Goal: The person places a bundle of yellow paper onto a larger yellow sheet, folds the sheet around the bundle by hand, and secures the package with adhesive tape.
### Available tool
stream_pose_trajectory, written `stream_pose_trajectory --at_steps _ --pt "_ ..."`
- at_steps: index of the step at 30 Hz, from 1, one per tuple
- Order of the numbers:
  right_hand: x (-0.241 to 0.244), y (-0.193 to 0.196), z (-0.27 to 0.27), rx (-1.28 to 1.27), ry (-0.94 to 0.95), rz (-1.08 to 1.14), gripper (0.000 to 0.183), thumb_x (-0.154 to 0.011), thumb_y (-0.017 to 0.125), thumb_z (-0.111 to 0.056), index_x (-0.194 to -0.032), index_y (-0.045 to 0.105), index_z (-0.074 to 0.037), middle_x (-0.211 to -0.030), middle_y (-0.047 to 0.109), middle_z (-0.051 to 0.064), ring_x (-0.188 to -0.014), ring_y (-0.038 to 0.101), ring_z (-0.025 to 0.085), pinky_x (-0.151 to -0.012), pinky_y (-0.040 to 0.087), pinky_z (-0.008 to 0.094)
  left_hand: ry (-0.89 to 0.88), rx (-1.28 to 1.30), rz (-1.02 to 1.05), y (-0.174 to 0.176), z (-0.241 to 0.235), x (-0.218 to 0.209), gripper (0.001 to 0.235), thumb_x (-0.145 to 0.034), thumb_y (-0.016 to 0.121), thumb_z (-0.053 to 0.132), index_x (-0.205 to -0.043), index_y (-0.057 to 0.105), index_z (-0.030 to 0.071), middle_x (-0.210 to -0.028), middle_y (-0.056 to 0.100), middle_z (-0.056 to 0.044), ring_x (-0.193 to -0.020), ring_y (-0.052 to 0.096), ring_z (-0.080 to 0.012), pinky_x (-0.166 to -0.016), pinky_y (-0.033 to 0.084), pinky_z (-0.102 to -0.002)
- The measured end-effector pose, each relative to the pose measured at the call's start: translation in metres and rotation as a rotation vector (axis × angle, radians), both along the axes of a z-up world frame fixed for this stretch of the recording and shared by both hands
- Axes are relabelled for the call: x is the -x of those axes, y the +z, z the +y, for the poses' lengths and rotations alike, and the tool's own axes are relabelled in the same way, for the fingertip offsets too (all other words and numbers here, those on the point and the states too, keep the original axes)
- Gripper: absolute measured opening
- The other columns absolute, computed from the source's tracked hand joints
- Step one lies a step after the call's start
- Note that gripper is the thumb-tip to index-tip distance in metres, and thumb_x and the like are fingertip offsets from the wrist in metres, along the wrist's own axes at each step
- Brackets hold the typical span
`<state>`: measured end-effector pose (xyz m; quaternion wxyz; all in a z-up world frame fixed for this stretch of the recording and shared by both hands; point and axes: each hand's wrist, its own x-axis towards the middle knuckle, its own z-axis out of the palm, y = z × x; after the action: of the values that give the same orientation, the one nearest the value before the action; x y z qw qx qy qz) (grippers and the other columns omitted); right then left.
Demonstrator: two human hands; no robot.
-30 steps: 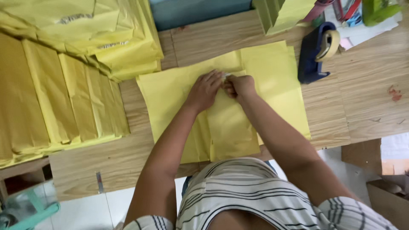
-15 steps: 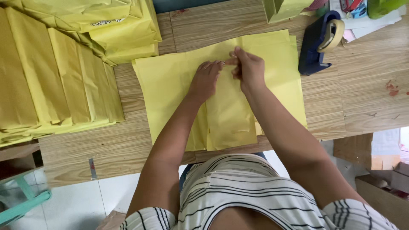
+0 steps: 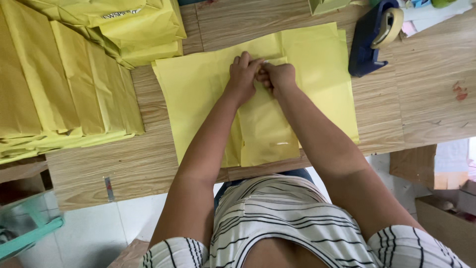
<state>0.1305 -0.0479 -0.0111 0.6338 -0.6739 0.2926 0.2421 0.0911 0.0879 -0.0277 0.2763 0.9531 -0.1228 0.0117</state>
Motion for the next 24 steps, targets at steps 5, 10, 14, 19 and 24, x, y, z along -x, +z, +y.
stream_pose_trajectory --at_steps 5,10,14,19,24 --pt "-0.013 0.030 -0.010 0.530 0.670 0.056 0.061 -0.100 0.051 -0.050 -0.059 0.066 -0.008 -0.053 0.064 0.009 -0.043 0.056 0.020 -0.046 0.043 0.032 0.054 0.125 -0.051 -0.016 0.002 -0.009 0.059 -0.076 0.056 -0.014 -0.127 0.066 0.014 -0.138 0.041 -0.014 -0.122 0.047 -0.0383 -0.096 0.044 -0.050" --pt "-0.011 -0.047 -0.016 0.916 1.467 -0.262 0.030 -0.078 0.059 -0.021 -0.106 0.068 -0.025 -0.064 0.069 0.010 -0.073 0.070 0.032 -0.069 0.053 0.039 0.147 -0.334 0.433 0.031 -0.001 -0.037 0.050 -0.083 0.061 0.019 -0.133 0.059 0.020 -0.149 0.036 -0.008 -0.135 0.034 -0.0399 -0.105 0.030 -0.061" --pt "0.104 -0.027 0.020 0.531 1.034 -0.834 0.030 -0.089 0.058 -0.024 -0.105 0.073 -0.004 -0.095 0.073 0.024 -0.077 0.069 0.046 -0.061 0.052 0.058 -0.009 -0.228 0.103 0.003 -0.034 -0.053 0.049 -0.100 0.031 0.013 -0.146 0.047 0.019 -0.147 0.052 -0.022 -0.126 0.057 -0.0424 -0.101 0.046 -0.057" --pt "0.164 -0.020 0.028 0.859 1.424 -0.752 0.033 -0.094 0.053 -0.017 -0.123 0.069 -0.012 -0.115 0.072 0.013 -0.099 0.068 0.039 -0.073 0.055 0.048 -0.525 -0.512 -0.023 0.061 -0.085 -0.008 0.067 -0.104 0.025 0.066 -0.121 0.070 0.019 -0.140 0.063 -0.005 -0.149 0.037 -0.0318 -0.121 0.003 -0.064" --pt "0.163 0.038 0.021 1.086 1.802 -0.527 0.039 -0.095 0.057 -0.010 -0.130 0.070 -0.022 -0.121 0.073 0.001 -0.105 0.073 0.032 -0.066 0.058 0.042 -0.422 -0.561 -0.081 0.055 -0.051 -0.019 0.072 -0.105 0.030 0.070 -0.104 0.079 0.017 -0.103 0.076 -0.003 -0.127 0.062 -0.0301 -0.122 0.004 -0.068"
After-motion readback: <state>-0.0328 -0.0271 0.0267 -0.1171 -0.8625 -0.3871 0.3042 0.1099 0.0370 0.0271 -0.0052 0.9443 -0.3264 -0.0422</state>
